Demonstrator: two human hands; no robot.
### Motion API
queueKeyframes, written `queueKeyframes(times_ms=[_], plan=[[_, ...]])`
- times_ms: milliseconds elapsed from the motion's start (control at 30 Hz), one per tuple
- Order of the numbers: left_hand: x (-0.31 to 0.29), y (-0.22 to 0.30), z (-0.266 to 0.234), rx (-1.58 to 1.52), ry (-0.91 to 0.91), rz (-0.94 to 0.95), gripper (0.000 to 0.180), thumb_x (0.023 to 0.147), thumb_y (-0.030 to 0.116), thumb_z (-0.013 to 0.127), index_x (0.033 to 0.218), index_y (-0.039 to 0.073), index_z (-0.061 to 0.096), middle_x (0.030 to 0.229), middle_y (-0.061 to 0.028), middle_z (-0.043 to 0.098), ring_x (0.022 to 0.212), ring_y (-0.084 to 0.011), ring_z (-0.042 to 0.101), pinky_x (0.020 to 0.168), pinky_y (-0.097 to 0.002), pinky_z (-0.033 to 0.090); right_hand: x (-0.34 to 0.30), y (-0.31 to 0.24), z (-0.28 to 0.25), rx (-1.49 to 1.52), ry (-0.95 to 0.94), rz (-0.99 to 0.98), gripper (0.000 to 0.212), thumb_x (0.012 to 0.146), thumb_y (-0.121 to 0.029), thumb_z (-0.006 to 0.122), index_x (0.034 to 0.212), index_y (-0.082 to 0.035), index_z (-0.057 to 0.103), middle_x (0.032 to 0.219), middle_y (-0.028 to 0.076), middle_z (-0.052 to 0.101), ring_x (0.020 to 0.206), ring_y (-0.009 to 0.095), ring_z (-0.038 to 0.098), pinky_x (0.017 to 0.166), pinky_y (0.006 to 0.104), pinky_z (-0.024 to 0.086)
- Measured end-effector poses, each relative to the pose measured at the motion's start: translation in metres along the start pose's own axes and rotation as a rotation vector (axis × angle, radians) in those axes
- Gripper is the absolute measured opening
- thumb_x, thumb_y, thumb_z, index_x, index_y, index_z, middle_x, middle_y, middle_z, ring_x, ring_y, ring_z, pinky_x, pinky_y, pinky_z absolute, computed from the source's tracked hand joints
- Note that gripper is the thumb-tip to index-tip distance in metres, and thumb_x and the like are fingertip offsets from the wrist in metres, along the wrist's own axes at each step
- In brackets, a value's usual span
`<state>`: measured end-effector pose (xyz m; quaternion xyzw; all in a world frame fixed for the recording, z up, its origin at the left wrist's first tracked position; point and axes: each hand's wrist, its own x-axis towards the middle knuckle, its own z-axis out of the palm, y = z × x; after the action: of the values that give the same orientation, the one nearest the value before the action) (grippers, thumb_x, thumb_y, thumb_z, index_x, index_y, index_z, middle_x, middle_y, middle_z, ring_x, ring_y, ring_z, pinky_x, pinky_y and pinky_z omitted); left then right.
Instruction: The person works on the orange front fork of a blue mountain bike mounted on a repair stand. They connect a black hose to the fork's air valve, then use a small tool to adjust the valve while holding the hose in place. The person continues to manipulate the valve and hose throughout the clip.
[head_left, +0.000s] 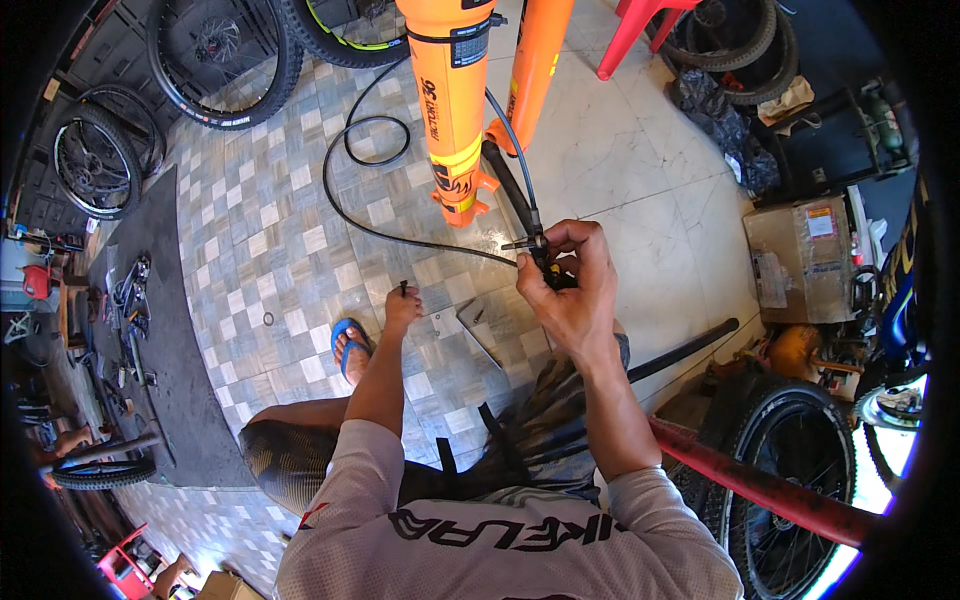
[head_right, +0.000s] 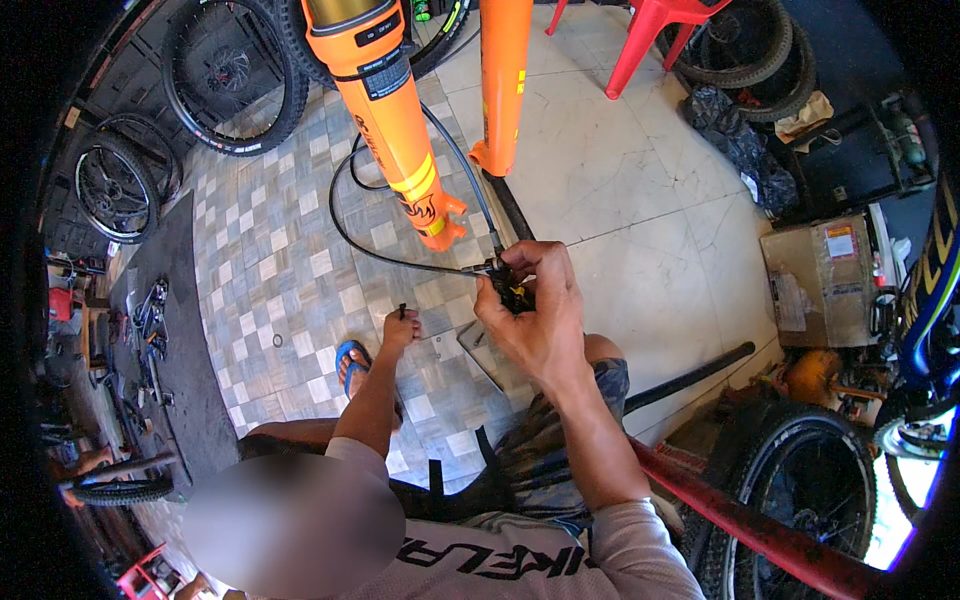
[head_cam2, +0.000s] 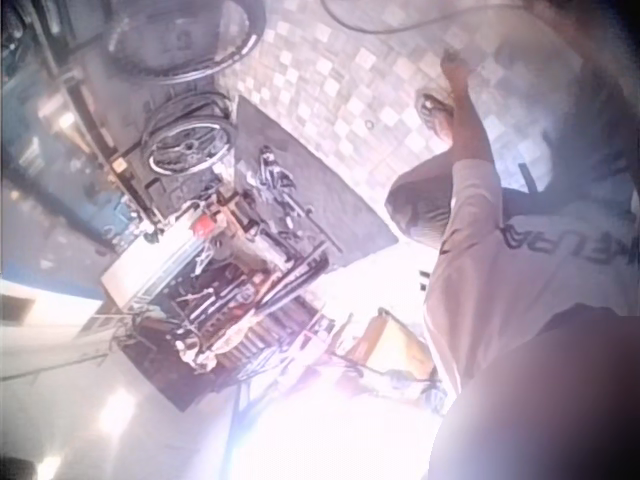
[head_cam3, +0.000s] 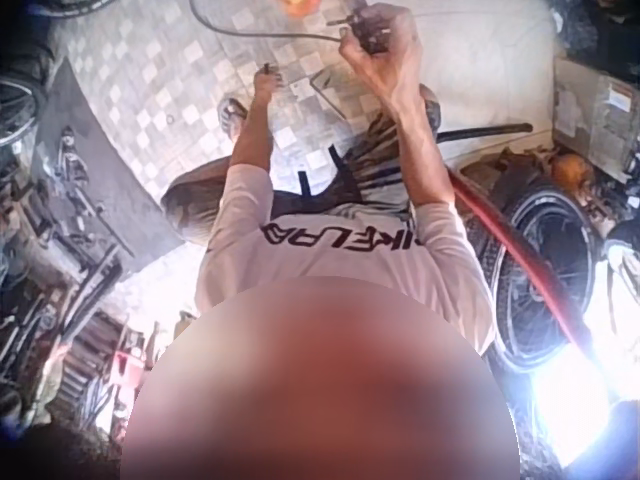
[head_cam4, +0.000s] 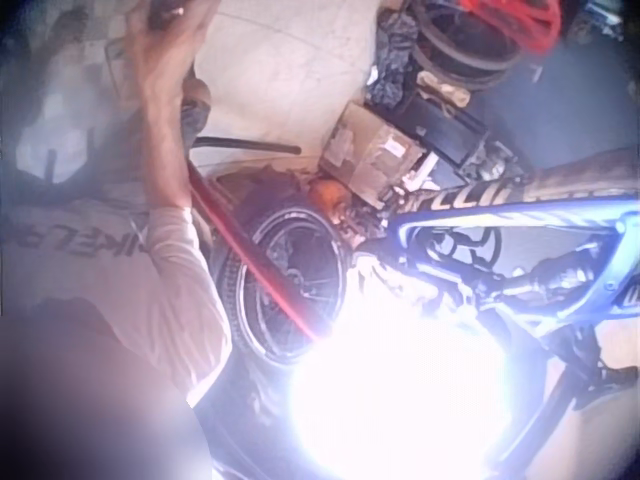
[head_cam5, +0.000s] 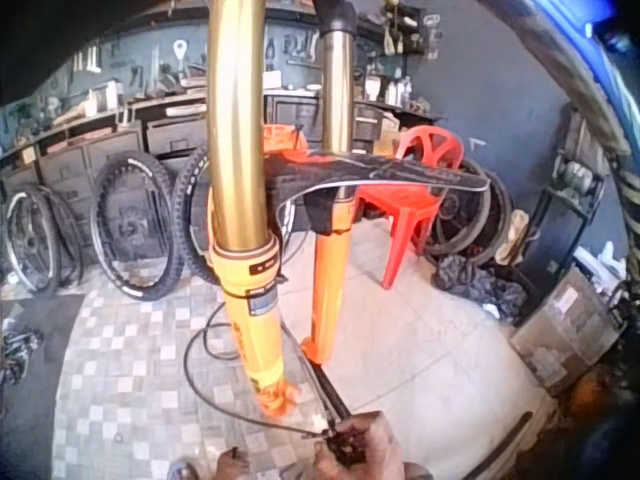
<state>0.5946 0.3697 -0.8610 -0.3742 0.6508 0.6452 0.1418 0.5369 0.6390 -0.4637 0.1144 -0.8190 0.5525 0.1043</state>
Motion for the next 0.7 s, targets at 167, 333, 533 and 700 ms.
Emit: queueKeyframes(times_ms=[167, 333, 533, 700], plan=[[-0.033, -0.015, -0.006, 0.641, 0.282, 0.246, 0.032, 0.09, 0.031, 0.068, 0.103, 0.004, 0.077, 0.093, -0.0216, 0.076, 0.09, -0.0367, 0.075, 0.079, -0.0444, 0.06, 0.001, 0.0, -0.005, 0.006, -0.02, -0.007, 0.04, 0.081, -0.004, 0.08, 0.112, -0.002, 0.055, 0.099, 0.013, 0.06, 0.08, 0.024, 0.063, 0.072, 0.0359, 0.054], [-0.068, -0.037, 0.015, 0.634, 0.239, 0.145, 0.028, 0.085, 0.03, 0.075, 0.105, 0.011, 0.077, 0.102, -0.0193, 0.076, 0.098, -0.0375, 0.073, 0.088, -0.0452, 0.058, 0.0, 0.0, -0.012, -0.009, -0.039, -0.008, 0.039, 0.083, -0.003, 0.08, 0.112, -0.002, 0.054, 0.097, 0.01, 0.06, 0.078, 0.018, 0.062, 0.069, 0.0309, 0.053], [-0.093, -0.047, 0.032, 0.765, 0.174, 0.237, 0.025, 0.087, 0.023, 0.078, 0.112, 0.017, 0.075, 0.115, -0.0119, 0.07, 0.103, -0.035, 0.071, 0.089, -0.0469, 0.057, 0.002, 0.0, -0.011, -0.051, -0.04, -0.088, 0.035, 0.087, 0.0, 0.078, 0.112, -0.001, 0.053, 0.096, 0.005, 0.057, 0.075, 0.008, 0.06, 0.064, 0.0234, 0.051], [-0.091, -0.047, 0.037, 0.802, 0.128, 0.262, 0.027, 0.088, 0.023, 0.077, 0.113, 0.015, 0.072, 0.117, -0.0133, 0.067, 0.103, -0.0367, 0.071, 0.089, -0.0498, 0.057, -0.002, -0.004, -0.009, -0.049, -0.029, -0.05, 0.04, 0.08, -0.004, 0.083, 0.111, -0.002, 0.057, 0.1, 0.013, 0.061, 0.081, 0.025, 0.065, 0.073, 0.0351, 0.055]])
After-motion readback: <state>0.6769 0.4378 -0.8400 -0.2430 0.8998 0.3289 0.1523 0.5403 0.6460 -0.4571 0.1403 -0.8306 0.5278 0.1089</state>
